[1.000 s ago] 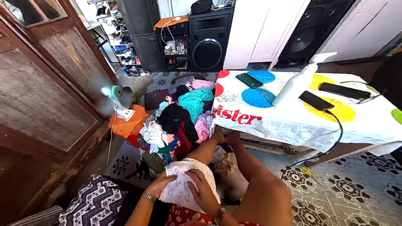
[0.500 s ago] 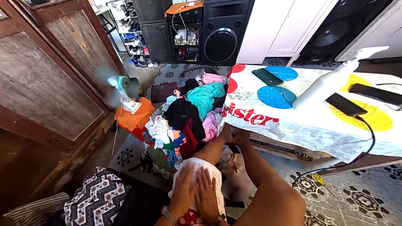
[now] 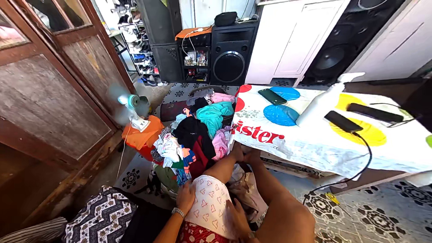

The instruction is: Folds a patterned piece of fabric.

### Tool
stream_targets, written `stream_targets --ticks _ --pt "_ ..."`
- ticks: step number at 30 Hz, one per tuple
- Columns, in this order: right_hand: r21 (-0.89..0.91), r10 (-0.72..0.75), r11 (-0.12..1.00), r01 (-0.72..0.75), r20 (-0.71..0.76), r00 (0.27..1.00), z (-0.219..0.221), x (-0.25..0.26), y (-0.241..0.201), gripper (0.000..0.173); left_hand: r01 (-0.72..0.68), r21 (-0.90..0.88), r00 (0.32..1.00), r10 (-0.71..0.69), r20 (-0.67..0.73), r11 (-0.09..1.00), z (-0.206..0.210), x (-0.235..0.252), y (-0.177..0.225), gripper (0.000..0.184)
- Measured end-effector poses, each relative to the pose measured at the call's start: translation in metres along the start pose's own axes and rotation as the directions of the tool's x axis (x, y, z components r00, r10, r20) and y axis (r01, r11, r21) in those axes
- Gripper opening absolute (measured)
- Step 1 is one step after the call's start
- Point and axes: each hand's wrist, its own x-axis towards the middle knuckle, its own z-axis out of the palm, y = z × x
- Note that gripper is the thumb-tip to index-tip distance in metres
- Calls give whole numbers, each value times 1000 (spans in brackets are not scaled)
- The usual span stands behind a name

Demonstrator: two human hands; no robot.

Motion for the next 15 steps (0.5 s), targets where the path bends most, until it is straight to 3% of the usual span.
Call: stream_targets --ticks 2,4,6,8,9,12,13,15 --pt "65 12 998 -12 1 1000 -27 4 -6 64 -255 58 963 259 -72 965 -15 -29 17 48" --pt "161 -11 987 7 24 1000 -43 -2 -31 56 -531 -31 847 532 9 847 -18 -67 34 46" --pt "228 -34 974 19 62 998 -49 -13 -63 57 -685 -12 724 683 103 728 -6 -101 45 63" --pt "277 -42 961 14 94 995 -45 -25 -100 56 -718 104 696 708 119 688 13 -116 50 84" --pt "314 -40 949 4 107 994 -42 -30 -116 53 -707 119 707 702 86 697 20 -116 51 86" --pt "413 -122 908 67 108 987 -31 -40 -141 46 -681 62 715 681 -157 730 25 -103 56 76" --pt "440 -210 886 143 108 972 -30 -39 -140 49 -671 3 726 658 -202 741 16 -98 61 64" --pt "425 -411 844 328 118 904 -30 -24 -126 82 -609 -216 792 597 -126 763 -18 -90 74 45"
